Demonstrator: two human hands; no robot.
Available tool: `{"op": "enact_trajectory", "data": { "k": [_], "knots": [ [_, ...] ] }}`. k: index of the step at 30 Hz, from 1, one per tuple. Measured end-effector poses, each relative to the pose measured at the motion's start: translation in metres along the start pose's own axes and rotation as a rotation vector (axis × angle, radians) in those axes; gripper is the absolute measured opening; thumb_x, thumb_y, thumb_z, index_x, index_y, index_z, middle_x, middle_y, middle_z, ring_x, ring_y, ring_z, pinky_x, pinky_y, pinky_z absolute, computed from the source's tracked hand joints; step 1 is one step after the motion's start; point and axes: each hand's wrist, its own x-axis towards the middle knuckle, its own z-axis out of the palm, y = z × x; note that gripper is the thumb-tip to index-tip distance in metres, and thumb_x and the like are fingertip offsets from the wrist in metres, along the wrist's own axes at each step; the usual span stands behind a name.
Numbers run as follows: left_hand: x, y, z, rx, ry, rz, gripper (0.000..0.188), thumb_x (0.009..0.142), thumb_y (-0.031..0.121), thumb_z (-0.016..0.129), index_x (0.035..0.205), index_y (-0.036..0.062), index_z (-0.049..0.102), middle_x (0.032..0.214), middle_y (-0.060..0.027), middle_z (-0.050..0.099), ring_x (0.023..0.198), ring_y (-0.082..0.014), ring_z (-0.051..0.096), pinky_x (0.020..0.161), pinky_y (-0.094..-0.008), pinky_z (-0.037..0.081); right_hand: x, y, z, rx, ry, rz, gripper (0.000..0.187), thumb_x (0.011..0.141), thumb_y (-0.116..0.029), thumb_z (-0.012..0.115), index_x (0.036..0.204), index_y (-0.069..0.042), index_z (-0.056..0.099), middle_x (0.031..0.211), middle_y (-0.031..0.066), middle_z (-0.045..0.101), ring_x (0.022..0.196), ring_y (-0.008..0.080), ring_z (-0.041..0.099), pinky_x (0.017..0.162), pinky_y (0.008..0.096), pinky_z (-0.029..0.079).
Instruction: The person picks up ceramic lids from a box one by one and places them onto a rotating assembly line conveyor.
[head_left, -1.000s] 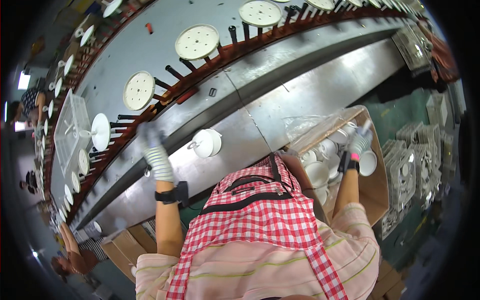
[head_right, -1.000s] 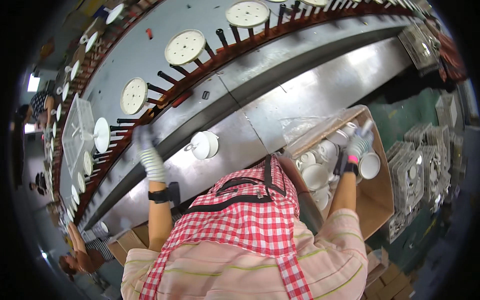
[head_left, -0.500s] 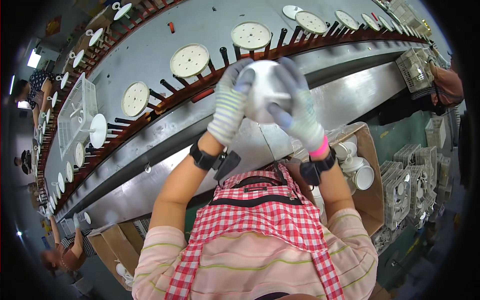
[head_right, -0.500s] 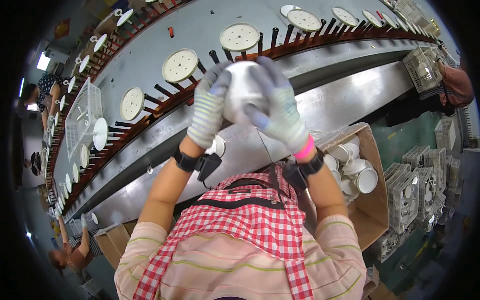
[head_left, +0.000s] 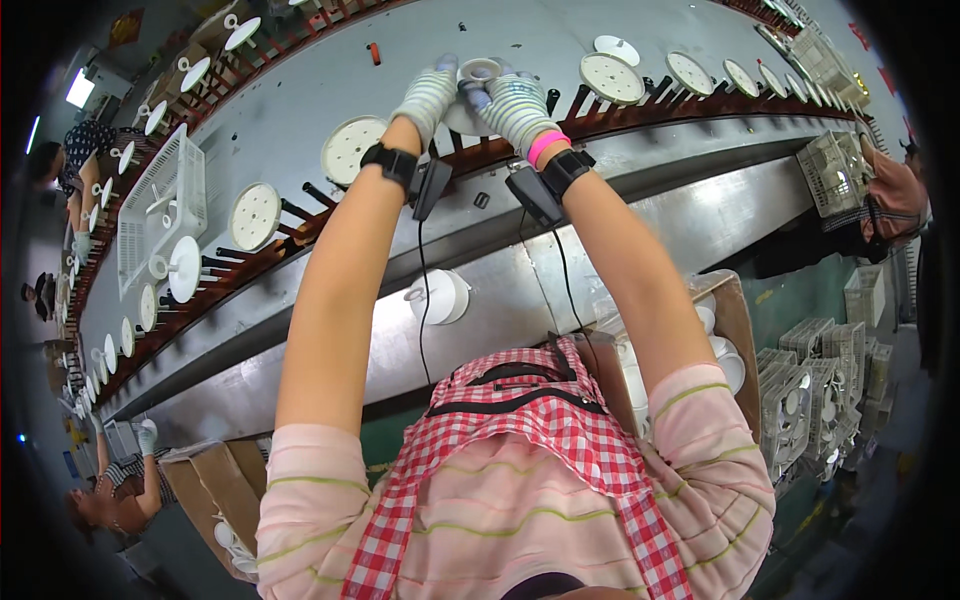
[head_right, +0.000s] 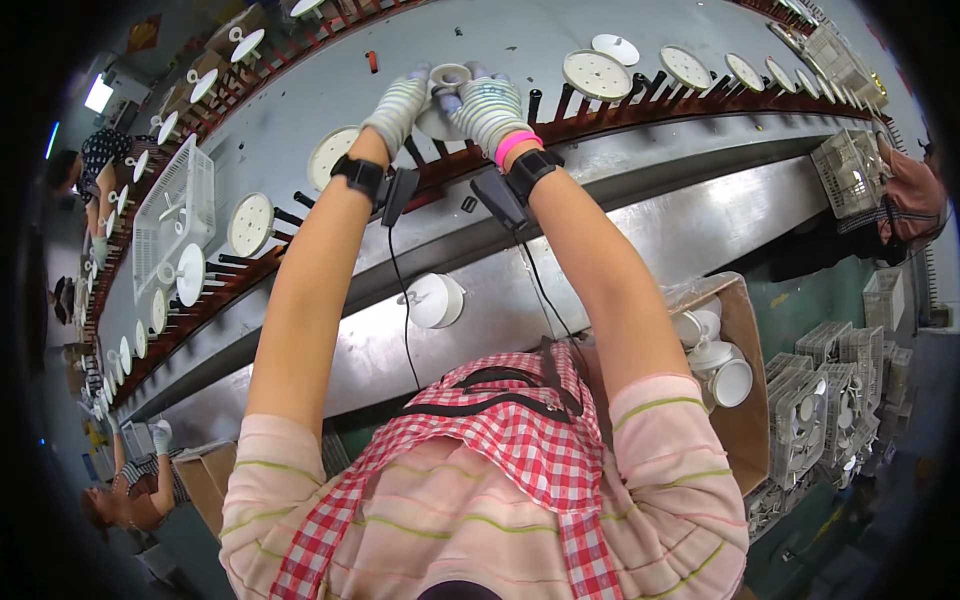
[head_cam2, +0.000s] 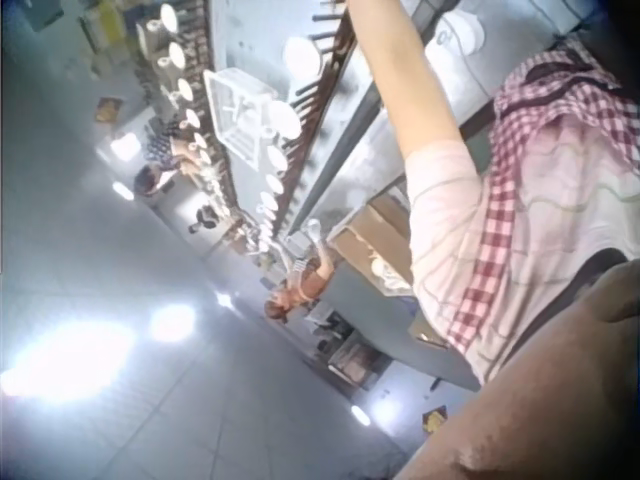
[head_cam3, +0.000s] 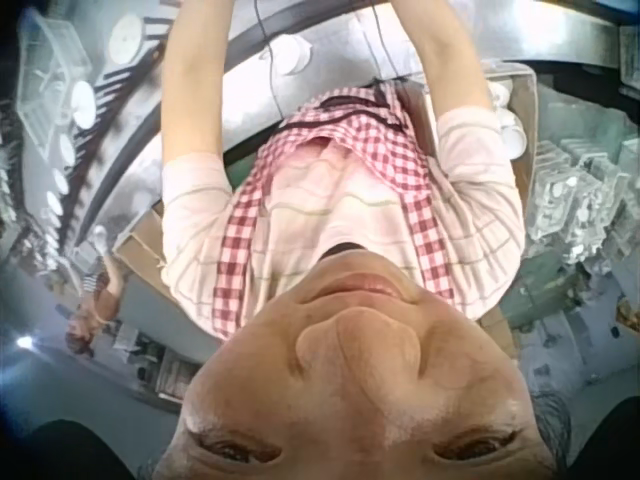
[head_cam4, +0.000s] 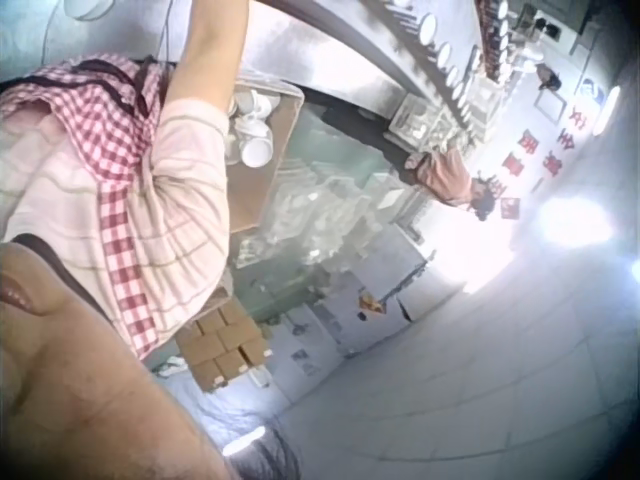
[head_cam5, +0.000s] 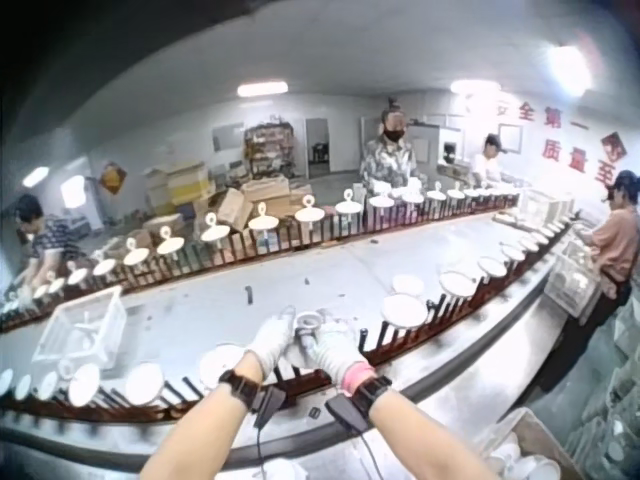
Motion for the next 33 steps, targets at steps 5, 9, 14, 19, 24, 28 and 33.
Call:
{"op": "enact_trajectory", "data": {
  "k": [5,9,14,19,24,28,33],
  "knots": [
    [0.008,-0.018,0.006,0.067,-0.148,-0.058,0.062,0.085,0.054,0.037,0.11,0.0009,0.058,0.105,-0.0242,0.06,0.096,-0.0362,0.06,0.081,-0.0398,0.048,-0.02,0.012,0.029,0.163,0.031,-0.218,0.042,0.081,-0.032,0.05,0.117,-0.011,0.052,0.13,0.0116,0.046,0.106,0.0367,0.05,0.093,0.0419,0.041],
    [-0.005,-0.033,-0.025,0.516,-0.151,0.281,0.05,0.078,0.047,0.056,0.109,0.0083,0.061,0.101,-0.0154,0.065,0.09,-0.0333,0.062,0.08,-0.0379,0.049,0.02,-0.011,0.033,0.341,-0.21,-0.088,0.046,0.083,-0.031,0.045,0.122,-0.007,0.049,0.124,0.0174,0.05,0.112,0.0353,0.049,0.095,0.0415,0.039],
    [0.003,-0.11,-0.049,0.144,0.138,0.227,0.029,0.08,0.024,0.058,0.102,0.0061,0.063,0.097,-0.011,0.062,0.079,-0.0219,0.059,0.067,-0.0335,0.05,0.035,-0.066,0.004,0.185,-0.33,0.177,0.034,0.083,-0.032,0.051,0.098,-0.006,0.067,0.096,0.0187,0.065,0.095,0.0348,0.061,0.082,0.0416,0.048],
    [0.011,-0.156,-0.117,1.061,-0.014,0.986,0.037,0.074,0.009,0.052,0.11,0.0126,0.062,0.117,-0.0104,0.058,0.112,-0.0244,0.05,0.101,-0.0354,0.034,0.0,-0.085,0.051,0.027,0.02,-0.159,0.017,0.077,-0.016,0.053,0.082,-0.007,0.067,0.08,0.0139,0.066,0.079,0.0305,0.064,0.067,0.0408,0.05],
    [0.008,-0.213,-0.192,-0.076,0.188,0.285,0.031,0.084,0.013,0.057,0.113,0.0027,0.053,0.087,-0.0097,0.061,0.08,-0.0149,0.057,0.063,-0.0239,0.047,-0.09,-0.072,0.022,0.463,0.395,-0.422,0.025,0.071,-0.02,0.061,0.092,-0.005,0.062,0.097,0.0112,0.062,0.09,0.031,0.058,0.08,0.0418,0.045],
    [-0.067,-0.121,-0.151,0.23,0.416,0.099,0.043,0.088,0.024,0.051,0.121,-0.0034,0.046,0.105,-0.0219,0.056,0.096,-0.0279,0.056,0.084,-0.036,0.044,-0.242,0.092,-0.026,0.091,0.272,0.355,0.024,0.077,-0.013,0.057,0.099,-0.005,0.06,0.096,0.0123,0.06,0.092,0.0269,0.056,0.083,0.0394,0.044],
    [-0.134,-0.127,-0.1,0.435,0.814,0.394,0.056,0.09,0.035,0.047,0.133,0.0037,0.034,0.135,-0.0297,0.027,0.125,-0.0436,0.027,0.099,-0.0512,0.03,-0.397,0.232,-0.039,-0.428,0.53,0.929,0.026,0.076,-0.019,0.059,0.099,-0.006,0.06,0.1,0.0161,0.058,0.095,0.0326,0.055,0.085,0.0427,0.043]
  ]
}}
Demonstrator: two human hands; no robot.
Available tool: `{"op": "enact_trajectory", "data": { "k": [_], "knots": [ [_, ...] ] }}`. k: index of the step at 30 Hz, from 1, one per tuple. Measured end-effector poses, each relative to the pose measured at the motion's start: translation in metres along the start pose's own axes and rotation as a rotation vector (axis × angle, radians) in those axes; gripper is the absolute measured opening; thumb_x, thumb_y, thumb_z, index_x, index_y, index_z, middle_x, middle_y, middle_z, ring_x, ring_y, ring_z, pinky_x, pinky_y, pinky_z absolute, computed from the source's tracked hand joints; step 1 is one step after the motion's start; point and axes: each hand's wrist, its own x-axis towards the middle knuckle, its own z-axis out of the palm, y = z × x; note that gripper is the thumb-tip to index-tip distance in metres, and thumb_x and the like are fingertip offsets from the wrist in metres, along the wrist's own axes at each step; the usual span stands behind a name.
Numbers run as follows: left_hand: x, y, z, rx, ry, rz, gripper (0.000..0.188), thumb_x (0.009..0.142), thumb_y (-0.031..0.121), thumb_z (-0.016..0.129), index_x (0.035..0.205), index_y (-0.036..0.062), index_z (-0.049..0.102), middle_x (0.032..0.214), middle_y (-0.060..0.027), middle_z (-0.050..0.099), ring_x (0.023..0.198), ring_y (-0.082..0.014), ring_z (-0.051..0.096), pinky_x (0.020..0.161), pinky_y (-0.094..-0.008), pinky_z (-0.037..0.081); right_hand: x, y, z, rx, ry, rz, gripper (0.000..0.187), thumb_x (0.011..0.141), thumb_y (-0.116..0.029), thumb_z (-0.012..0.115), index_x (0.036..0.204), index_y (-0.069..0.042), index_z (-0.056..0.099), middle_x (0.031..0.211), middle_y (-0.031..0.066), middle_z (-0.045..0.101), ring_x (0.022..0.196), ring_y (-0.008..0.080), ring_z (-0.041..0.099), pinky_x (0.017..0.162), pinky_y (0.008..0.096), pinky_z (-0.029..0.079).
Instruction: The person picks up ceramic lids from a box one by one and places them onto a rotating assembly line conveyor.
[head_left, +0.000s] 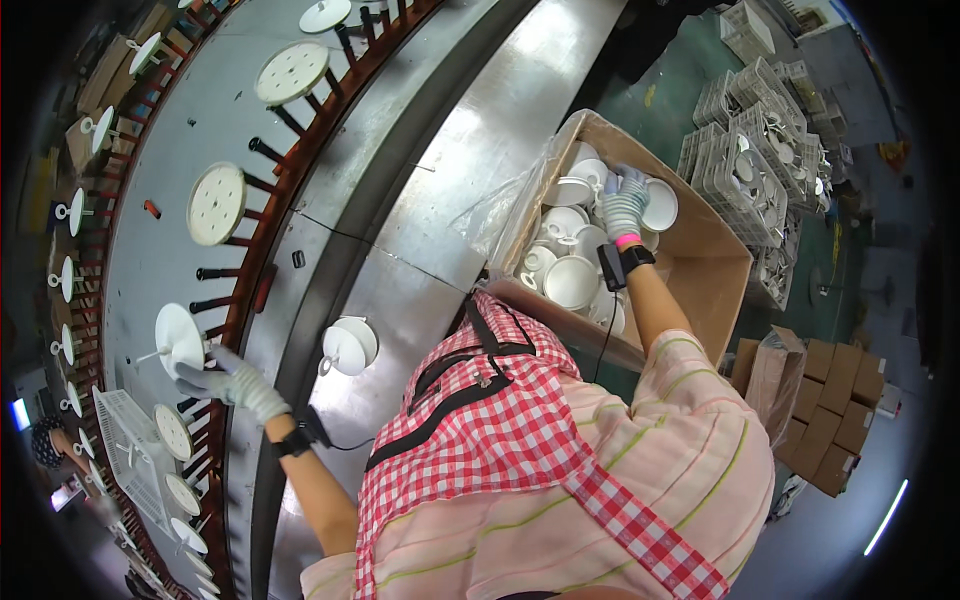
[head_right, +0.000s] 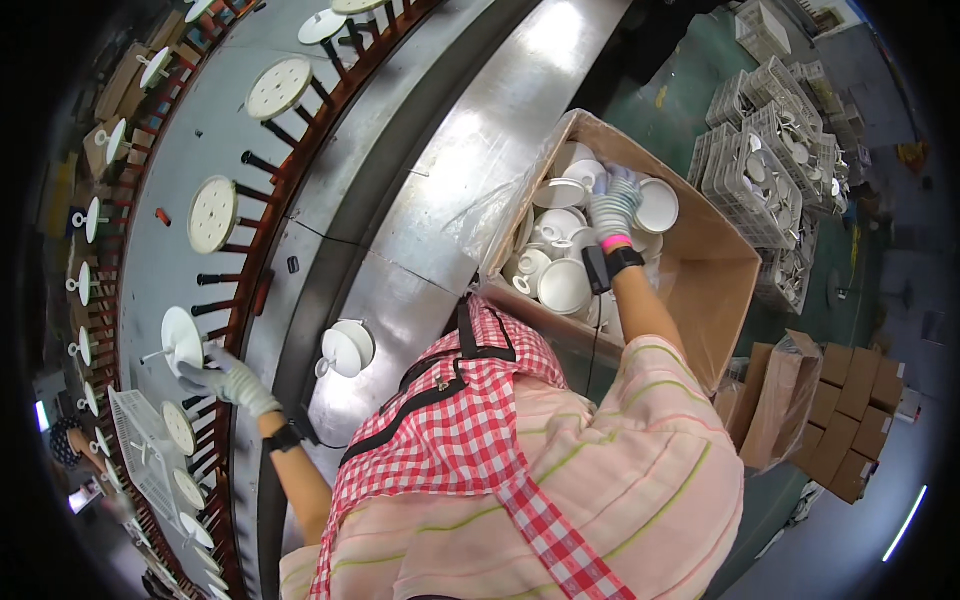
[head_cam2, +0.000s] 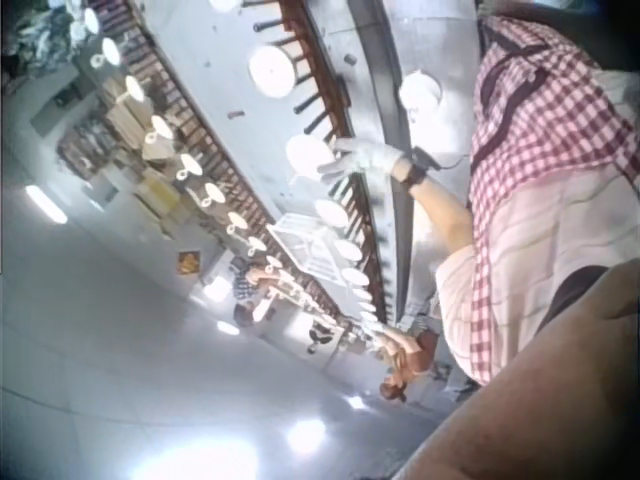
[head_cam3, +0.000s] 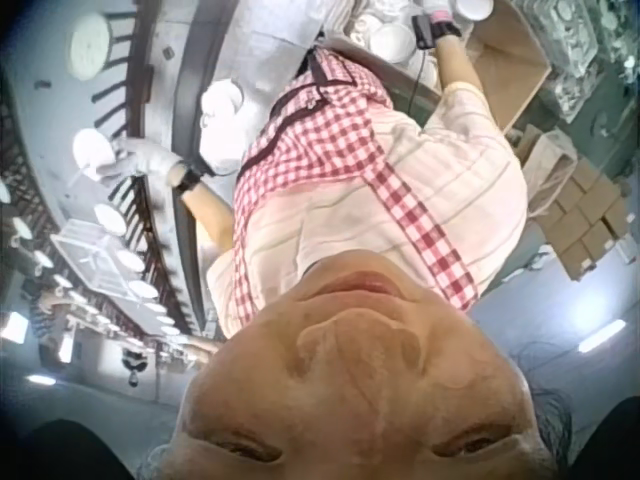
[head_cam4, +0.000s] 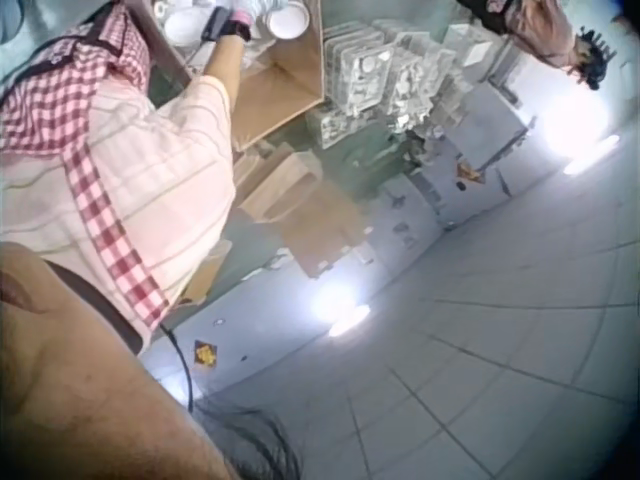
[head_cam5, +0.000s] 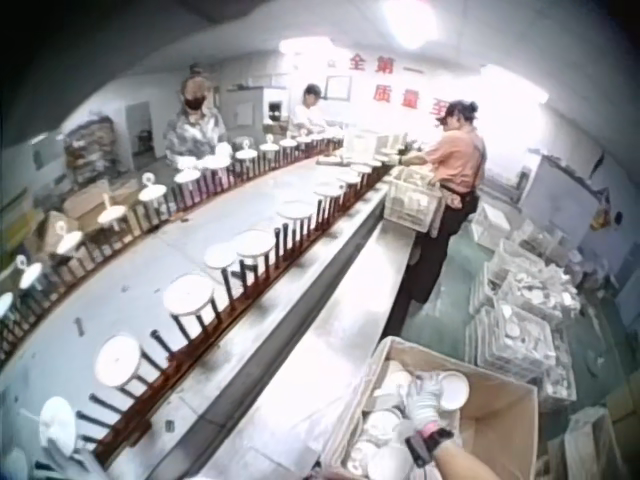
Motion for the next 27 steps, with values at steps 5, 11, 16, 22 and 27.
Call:
{"op": "enact_trajectory", "data": {
  "k": [5,11,16,22,27],
  "knots": [
    [-0.067,0.023,0.022,-0.381,-0.463,0.262,0.046,0.087,0.023,0.052,0.128,0.0044,0.043,0.129,-0.0239,0.042,0.121,-0.0374,0.039,0.102,-0.0435,0.03,-0.006,0.0,0.031,-0.02,-0.278,-0.285,0.039,0.071,-0.021,0.063,0.107,-0.007,0.055,0.104,0.0152,0.057,0.099,0.034,0.052,0.089,0.0438,0.041],
    [-0.1,0.076,0.026,-0.658,-0.984,0.235,0.031,0.085,0.015,0.055,0.113,0.0016,0.055,0.109,-0.0171,0.057,0.103,-0.0294,0.054,0.09,-0.0357,0.041,-0.007,0.019,0.045,-0.134,-0.579,-0.239,0.025,0.078,-0.012,0.049,0.099,-0.008,0.062,0.084,0.0172,0.061,0.077,0.033,0.057,0.069,0.0437,0.044],
    [-0.096,0.12,-0.008,-0.667,-1.345,0.007,0.033,0.083,0.016,0.056,0.113,0.0032,0.057,0.097,-0.0109,0.063,0.086,-0.0169,0.061,0.077,-0.0276,0.047,-0.014,-0.001,-0.092,0.481,-0.135,0.087,0.028,0.086,-0.012,0.05,0.111,0.0,0.053,0.098,0.0115,0.06,0.088,0.0238,0.057,0.084,0.0343,0.045],
    [-0.083,0.222,-0.017,-0.991,-1.44,0.114,0.048,0.075,0.013,0.061,0.121,0.005,0.051,0.098,-0.0137,0.064,0.086,-0.0173,0.062,0.076,-0.0297,0.049,-0.021,-0.181,-0.14,0.889,-0.211,-0.45,0.026,0.081,-0.007,0.056,0.106,-0.004,0.056,0.103,0.0111,0.059,0.095,0.0271,0.057,0.086,0.036,0.044],
    [-0.085,0.181,0.009,-0.746,-1.026,0.446,0.046,0.074,0.009,0.062,0.119,0.006,0.053,0.113,-0.0148,0.059,0.1,-0.0292,0.059,0.084,-0.0339,0.048,-0.023,-0.21,-0.114,0.885,-0.443,-0.855,0.039,0.078,-0.009,0.058,0.116,-0.003,0.051,0.108,0.0149,0.057,0.103,0.0308,0.054,0.087,0.0372,0.043]
  ]
}}
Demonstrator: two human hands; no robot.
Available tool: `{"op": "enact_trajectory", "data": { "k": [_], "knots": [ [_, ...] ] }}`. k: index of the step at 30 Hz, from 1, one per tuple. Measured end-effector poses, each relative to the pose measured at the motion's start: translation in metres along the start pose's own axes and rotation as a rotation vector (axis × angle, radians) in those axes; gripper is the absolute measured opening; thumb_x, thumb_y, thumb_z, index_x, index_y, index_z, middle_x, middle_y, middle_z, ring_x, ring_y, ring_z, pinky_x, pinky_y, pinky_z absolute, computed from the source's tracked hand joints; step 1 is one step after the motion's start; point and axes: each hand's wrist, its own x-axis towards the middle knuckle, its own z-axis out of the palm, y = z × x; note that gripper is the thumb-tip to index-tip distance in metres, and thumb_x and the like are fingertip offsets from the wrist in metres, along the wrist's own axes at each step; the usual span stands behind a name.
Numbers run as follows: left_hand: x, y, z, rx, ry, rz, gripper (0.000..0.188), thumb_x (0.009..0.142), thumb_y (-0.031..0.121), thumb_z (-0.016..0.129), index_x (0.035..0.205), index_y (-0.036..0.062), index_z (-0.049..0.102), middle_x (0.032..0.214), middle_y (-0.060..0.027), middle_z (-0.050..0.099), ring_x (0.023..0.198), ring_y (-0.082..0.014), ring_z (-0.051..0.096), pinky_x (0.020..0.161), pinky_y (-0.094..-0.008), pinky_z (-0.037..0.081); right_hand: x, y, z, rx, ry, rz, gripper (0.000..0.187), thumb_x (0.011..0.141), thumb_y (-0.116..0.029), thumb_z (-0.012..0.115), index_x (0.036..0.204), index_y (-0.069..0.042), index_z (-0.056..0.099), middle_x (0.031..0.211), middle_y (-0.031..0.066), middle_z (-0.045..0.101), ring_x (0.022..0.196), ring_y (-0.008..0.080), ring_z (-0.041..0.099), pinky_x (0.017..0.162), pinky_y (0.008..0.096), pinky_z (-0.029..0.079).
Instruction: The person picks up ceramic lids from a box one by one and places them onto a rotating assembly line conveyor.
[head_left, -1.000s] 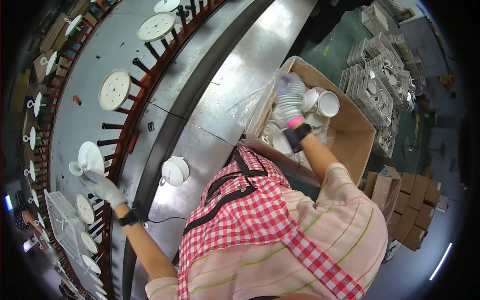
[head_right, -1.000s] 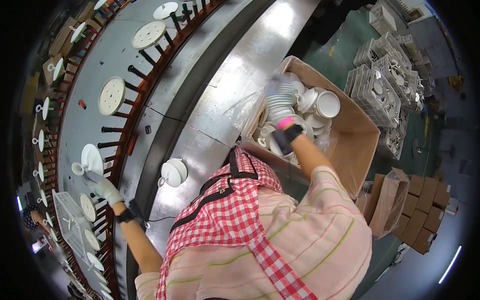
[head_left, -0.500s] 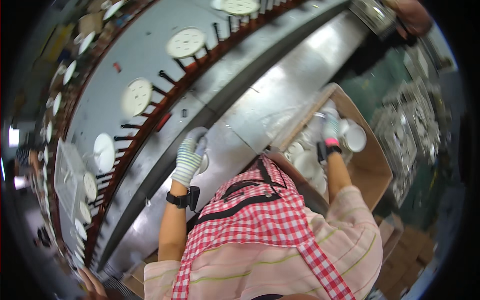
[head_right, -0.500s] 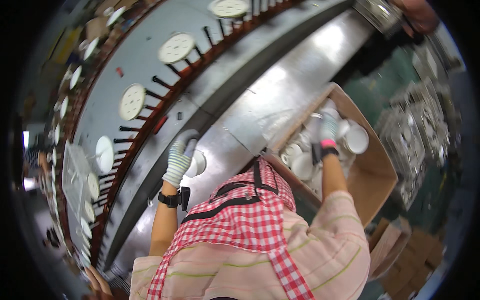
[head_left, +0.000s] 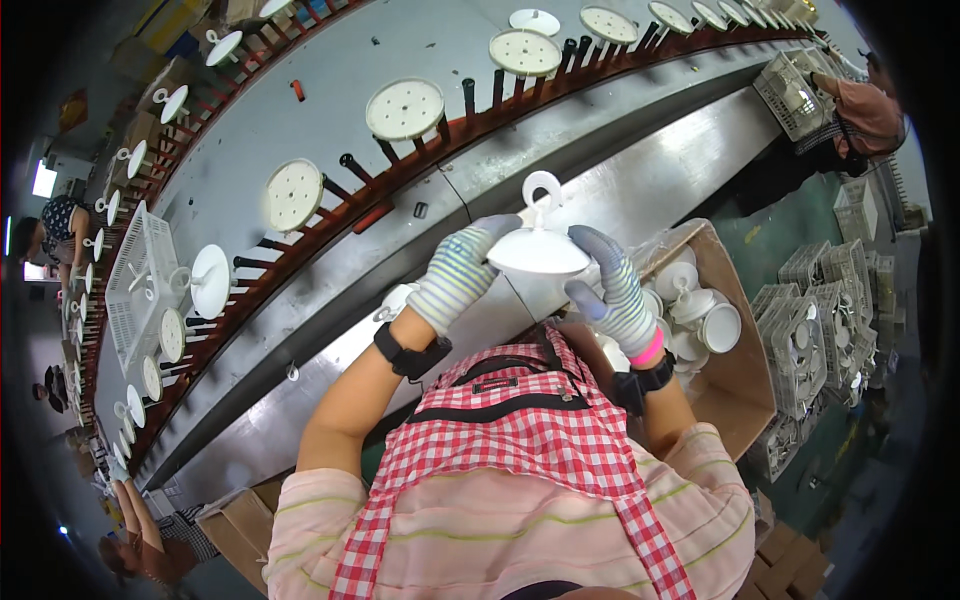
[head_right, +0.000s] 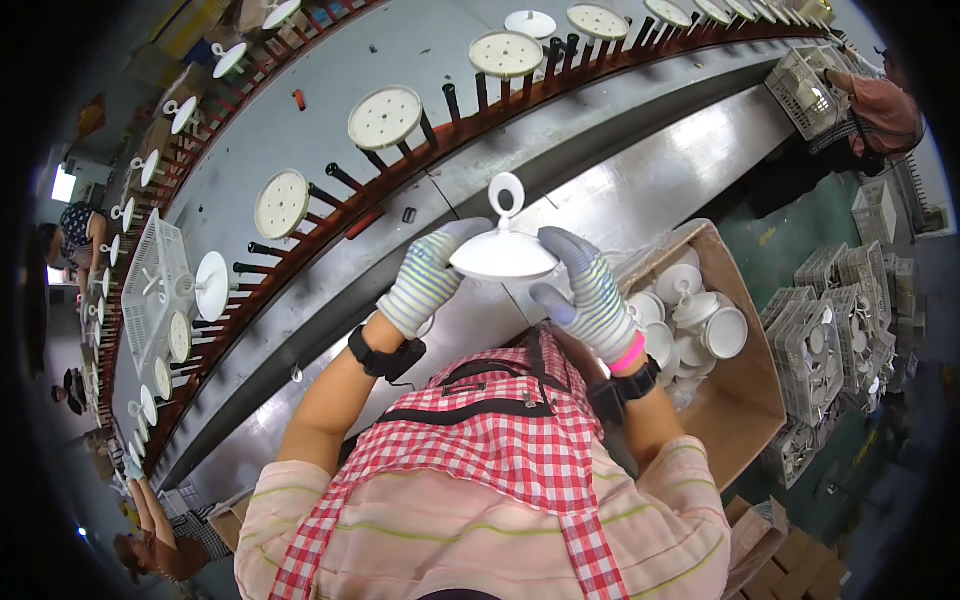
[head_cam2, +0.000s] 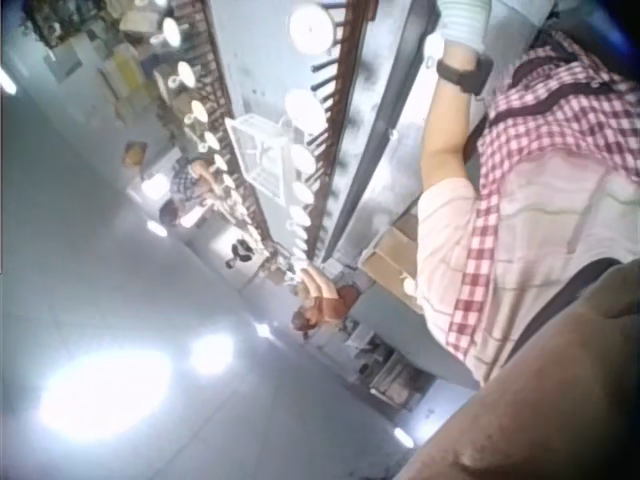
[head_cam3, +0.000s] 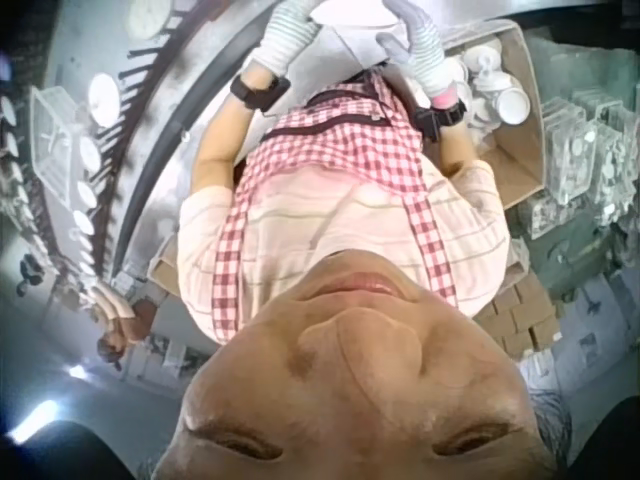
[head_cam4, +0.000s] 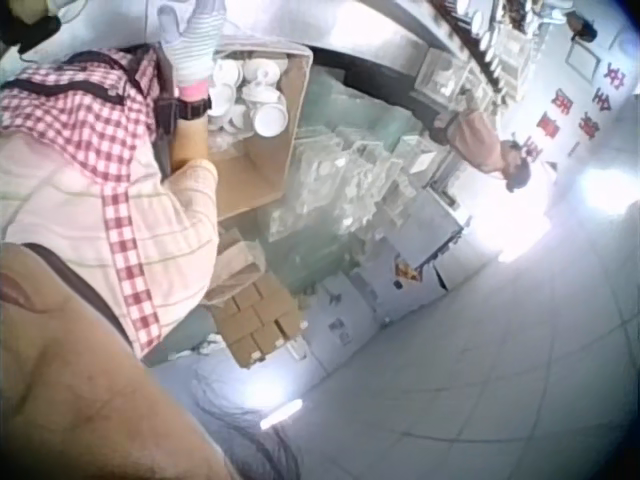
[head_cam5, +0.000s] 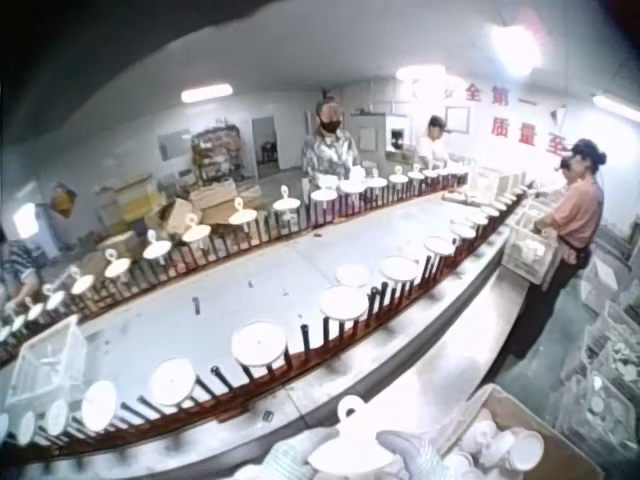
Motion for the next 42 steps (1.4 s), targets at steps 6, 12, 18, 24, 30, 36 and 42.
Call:
{"op": "enact_trajectory", "data": {
  "k": [6,12,18,24,30,36,42],
  "knots": [
    [0.031,0.016,-0.019,0.38,0.096,0.161,0.051,0.069,0.004,0.061,0.119,0.0064,0.049,0.118,-0.0177,0.052,0.104,-0.0353,0.054,0.086,-0.0386,0.047,0.061,0.01,0.018,0.628,-0.227,0.357,0.037,0.089,-0.018,0.05,0.124,-0.004,0.047,0.104,0.0049,0.055,0.097,0.0125,0.05,0.086,0.027,0.041],
    [0.077,-0.042,-0.059,0.23,0.44,-0.02,0.047,0.079,0.016,0.056,0.123,0.0036,0.045,0.12,-0.022,0.049,0.109,-0.0369,0.05,0.093,-0.0403,0.041,0.201,0.11,0.075,0.089,0.262,0.026,0.034,0.087,-0.037,0.051,0.105,-0.009,0.058,0.096,0.0147,0.061,0.097,0.0314,0.054,0.083,0.0413,0.043],
    [0.112,-0.062,-0.075,0.179,0.38,-0.293,0.049,0.088,0.039,0.04,0.12,0.0027,0.05,0.12,-0.0236,0.052,0.111,-0.0373,0.05,0.095,-0.0414,0.039,0.239,0.135,0.119,-0.53,0.029,0.127,0.049,0.085,-0.043,0.046,0.126,-0.016,0.05,0.124,0.0063,0.051,0.113,0.0299,0.046,0.095,0.0433,0.038],
    [0.189,-0.105,-0.087,0.11,0.254,-0.56,0.049,0.088,0.042,0.038,0.119,0.0064,0.054,0.121,-0.0241,0.052,0.115,-0.0374,0.048,0.097,-0.041,0.037,0.228,0.102,0.122,-0.328,-0.106,-0.041,0.043,0.083,-0.029,0.045,0.12,-0.009,0.051,0.121,0.0144,0.051,0.111,0.0327,0.047,0.096,0.0426,0.037],
    [0.191,-0.077,-0.107,0.68,-0.114,-0.593,0.044,0.083,0.032,0.044,0.116,0.0043,0.055,0.111,-0.0237,0.057,0.108,-0.0369,0.053,0.09,-0.0413,0.044,0.223,0.078,0.144,-0.027,-0.061,0.185,0.034,0.089,-0.026,0.039,0.111,-0.007,0.055,0.114,0.0207,0.055,0.105,0.0389,0.051,0.091,0.0438,0.041],
    [0.133,-0.097,-0.142,0.828,-0.137,-0.447,0.038,0.074,0.027,0.056,0.107,0.0066,0.06,0.104,-0.0219,0.061,0.095,-0.0399,0.058,0.084,-0.044,0.048,0.283,0.039,0.183,-0.323,-0.531,0.15,0.042,0.087,-0.036,0.039,0.107,-0.008,0.062,0.109,0.0221,0.059,0.103,0.0356,0.056,0.09,0.0422,0.043],
    [0.057,-0.136,-0.177,0.646,-0.118,-0.33,0.019,0.075,0.021,0.059,0.083,0.0039,0.06,0.083,-0.0201,0.055,0.086,-0.0366,0.05,0.077,-0.0425,0.041,0.256,-0.017,0.213,-0.296,-0.358,0.051,0.029,0.075,-0.032,0.059,0.086,-0.007,0.069,0.085,0.0177,0.066,0.082,0.0318,0.065,0.071,0.0408,0.051]
  ]
}}
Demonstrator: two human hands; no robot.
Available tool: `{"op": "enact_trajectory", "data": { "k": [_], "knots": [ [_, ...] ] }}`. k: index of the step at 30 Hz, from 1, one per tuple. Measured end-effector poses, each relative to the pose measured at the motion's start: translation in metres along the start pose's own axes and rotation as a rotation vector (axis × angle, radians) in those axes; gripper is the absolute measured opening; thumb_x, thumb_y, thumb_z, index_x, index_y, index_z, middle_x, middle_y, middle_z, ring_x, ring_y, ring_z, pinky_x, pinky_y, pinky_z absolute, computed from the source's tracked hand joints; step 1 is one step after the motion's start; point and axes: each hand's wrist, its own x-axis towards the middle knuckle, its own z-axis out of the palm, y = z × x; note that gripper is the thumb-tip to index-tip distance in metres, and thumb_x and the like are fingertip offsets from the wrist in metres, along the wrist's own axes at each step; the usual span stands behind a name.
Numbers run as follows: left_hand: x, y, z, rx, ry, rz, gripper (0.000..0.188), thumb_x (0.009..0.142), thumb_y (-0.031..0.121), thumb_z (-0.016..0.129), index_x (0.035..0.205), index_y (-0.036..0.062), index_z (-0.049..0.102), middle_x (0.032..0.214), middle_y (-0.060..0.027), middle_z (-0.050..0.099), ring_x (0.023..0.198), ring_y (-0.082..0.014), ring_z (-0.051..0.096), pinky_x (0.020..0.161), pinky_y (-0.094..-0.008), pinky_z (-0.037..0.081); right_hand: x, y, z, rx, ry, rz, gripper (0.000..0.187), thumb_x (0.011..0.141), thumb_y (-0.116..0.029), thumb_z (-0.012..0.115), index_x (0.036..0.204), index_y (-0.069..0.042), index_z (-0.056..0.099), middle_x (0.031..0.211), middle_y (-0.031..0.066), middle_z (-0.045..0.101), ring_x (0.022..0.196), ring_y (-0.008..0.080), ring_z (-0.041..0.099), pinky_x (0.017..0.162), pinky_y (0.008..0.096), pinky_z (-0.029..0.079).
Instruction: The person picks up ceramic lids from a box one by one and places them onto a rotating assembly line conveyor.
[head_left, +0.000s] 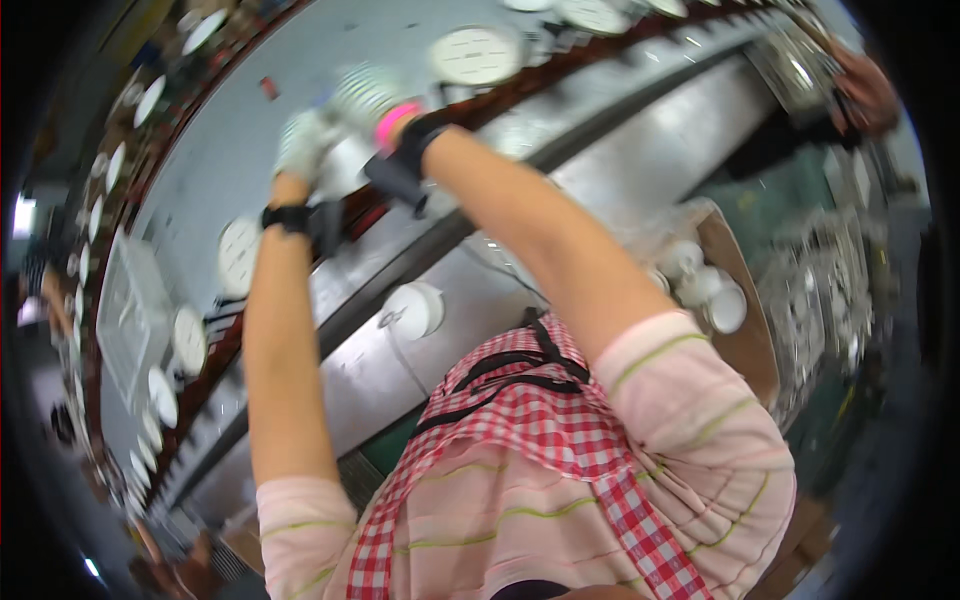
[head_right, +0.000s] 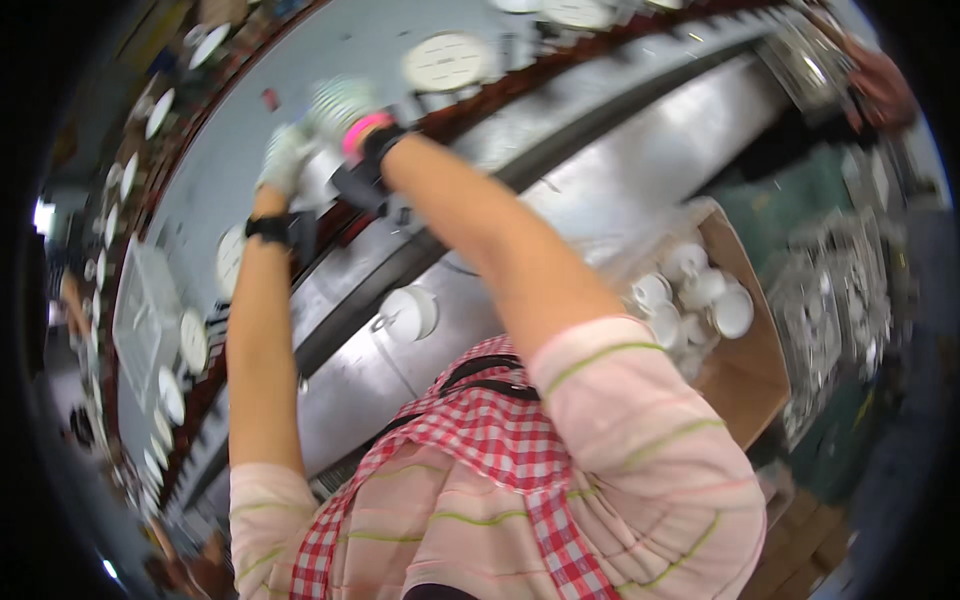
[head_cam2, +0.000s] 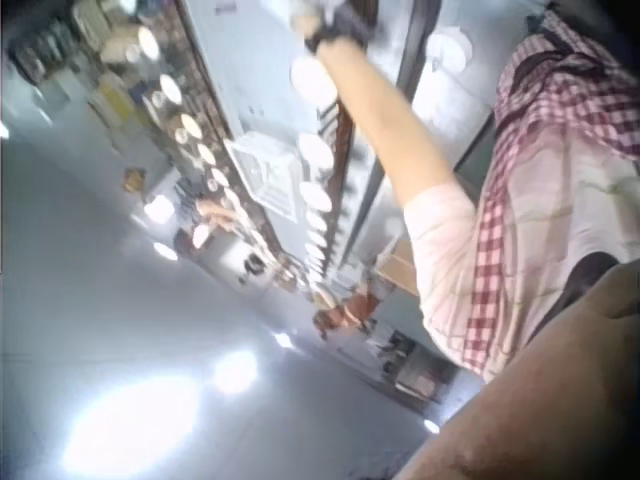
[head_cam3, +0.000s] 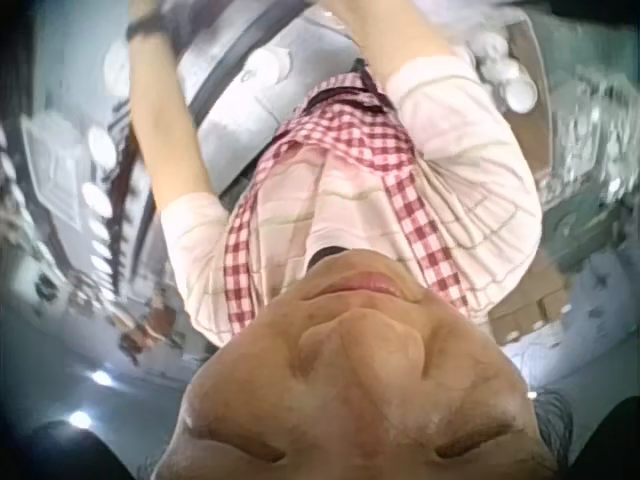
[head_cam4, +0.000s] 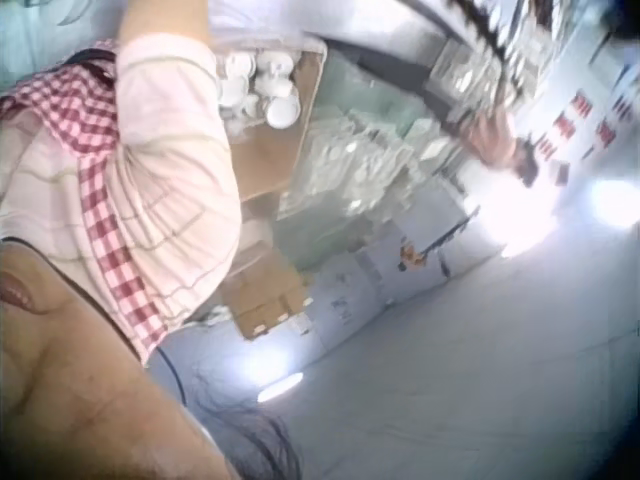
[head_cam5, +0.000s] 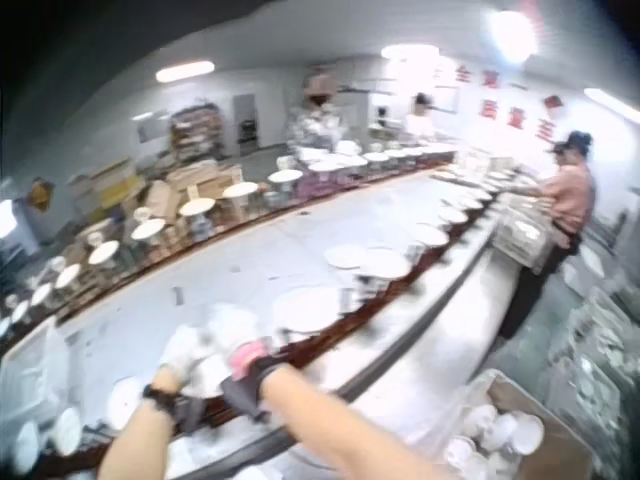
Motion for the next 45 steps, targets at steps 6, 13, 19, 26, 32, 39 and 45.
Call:
{"op": "enact_trajectory", "data": {
  "k": [6,13,19,26,32,39,45],
  "knots": [
    [-0.054,-0.126,0.016,-0.313,0.339,-0.229,0.037,0.079,0.02,0.054,0.109,-0.0015,0.054,0.104,-0.0204,0.057,0.082,-0.0331,0.054,0.072,-0.0422,0.042,-0.129,-0.037,0.015,0.201,0.546,-0.414,0.026,0.075,-0.024,0.057,0.095,-0.008,0.061,0.098,0.0125,0.061,0.095,0.0286,0.057,0.086,0.0387,0.043],
    [-0.119,-0.026,0.0,-0.404,0.454,-0.577,0.05,0.088,0.025,0.047,0.127,-0.006,0.04,0.124,-0.0234,0.048,0.118,-0.0332,0.044,0.096,-0.0386,0.037,-0.391,0.193,-0.013,0.085,0.56,0.9,0.026,0.084,-0.018,0.045,0.101,-0.005,0.059,0.101,0.0161,0.059,0.09,0.0316,0.057,0.078,0.0405,0.045],
    [-0.167,-0.002,0.044,-0.236,0.98,-0.524,0.061,0.09,0.039,0.046,0.132,-0.0028,0.033,0.133,-0.0244,0.037,0.118,-0.0364,0.041,0.098,-0.0413,0.036,-0.512,0.271,0.001,-0.876,-0.09,1.012,0.034,0.079,-0.031,0.05,0.099,-0.007,0.063,0.114,0.0164,0.054,0.115,0.0328,0.043,0.098,0.0484,0.029],
    [-0.216,0.018,0.074,-0.677,0.95,-0.525,0.056,0.089,0.016,0.05,0.136,-0.0029,0.026,0.134,-0.0168,0.035,0.114,-0.0237,0.045,0.095,-0.0336,0.038,-0.521,0.263,-0.044,-0.659,-0.199,1.01,0.043,0.065,-0.035,0.068,0.098,-0.009,0.062,0.109,0.0121,0.057,0.107,0.0291,0.049,0.094,0.0405,0.037],
    [-0.262,0.009,0.107,-0.591,0.847,-0.702,0.047,0.09,0.021,0.049,0.129,-0.0041,0.038,0.127,-0.0181,0.045,0.109,-0.0247,0.048,0.092,-0.034,0.04,-0.513,0.24,-0.06,-0.567,-0.082,0.769,0.023,0.072,-0.026,0.064,0.086,-0.008,0.064,0.09,0.0122,0.063,0.092,0.0291,0.057,0.09,0.0435,0.037],
    [-0.278,0.009,0.123,-0.516,0.636,-0.724,0.042,0.089,0.02,0.052,0.122,-0.0055,0.046,0.123,-0.0185,0.05,0.112,-0.0271,0.048,0.097,-0.0334,0.036,-0.502,0.266,-0.022,-0.098,-0.271,1.053,0.045,0.077,-0.047,0.059,0.092,-0.005,0.064,0.094,0.014,0.062,0.085,0.0325,0.058,0.08,0.0389,0.043],
    [-0.275,0.022,0.128,-0.6,0.562,-0.713,0.039,0.09,0.019,0.051,0.121,-0.0035,0.048,0.124,-0.0171,0.05,0.113,-0.0247,0.048,0.098,-0.0326,0.036,-0.522,0.257,-0.034,0.88,0.309,1.417,0.041,0.082,-0.039,0.06,0.104,-0.005,0.062,0.093,0.0033,0.061,0.088,0.0155,0.053,0.079,0.0297,0.041]
  ]
}}
